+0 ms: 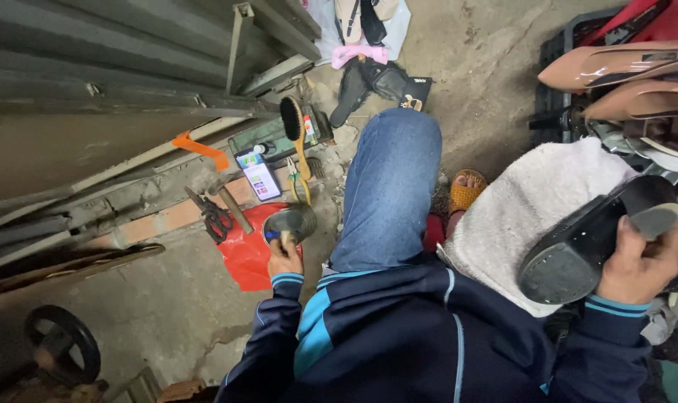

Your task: The person sits on the floor and cleans a black high-heeled shoe using a brush and a cloth. They alternate between brushing the shoe's surface and wiping it with a cloth, handling the shoe one at a time.

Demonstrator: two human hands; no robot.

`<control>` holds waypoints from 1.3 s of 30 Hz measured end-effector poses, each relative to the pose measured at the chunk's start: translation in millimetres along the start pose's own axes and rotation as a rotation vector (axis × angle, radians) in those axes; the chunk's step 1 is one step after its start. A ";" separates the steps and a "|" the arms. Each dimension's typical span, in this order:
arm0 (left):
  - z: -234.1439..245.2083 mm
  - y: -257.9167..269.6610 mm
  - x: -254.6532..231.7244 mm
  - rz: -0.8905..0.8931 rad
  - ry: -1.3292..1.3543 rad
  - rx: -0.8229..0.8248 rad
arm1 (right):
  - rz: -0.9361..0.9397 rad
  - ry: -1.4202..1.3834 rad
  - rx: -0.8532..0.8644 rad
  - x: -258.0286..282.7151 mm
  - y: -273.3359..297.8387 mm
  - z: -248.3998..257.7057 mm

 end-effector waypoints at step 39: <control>-43.3 -152.9 -107.1 -0.356 0.138 0.010 | -0.397 -0.424 0.110 51.3 -32.6 25.9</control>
Point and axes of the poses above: each hand's wrist, its own y-axis away from the middle knuckle, its own z-axis out of the back of the hand, x = y × z, the point moved 4 cm from there along -y, towards the middle knuckle, and after that the axes turned 7 degrees about x, right-handed, at the moved point
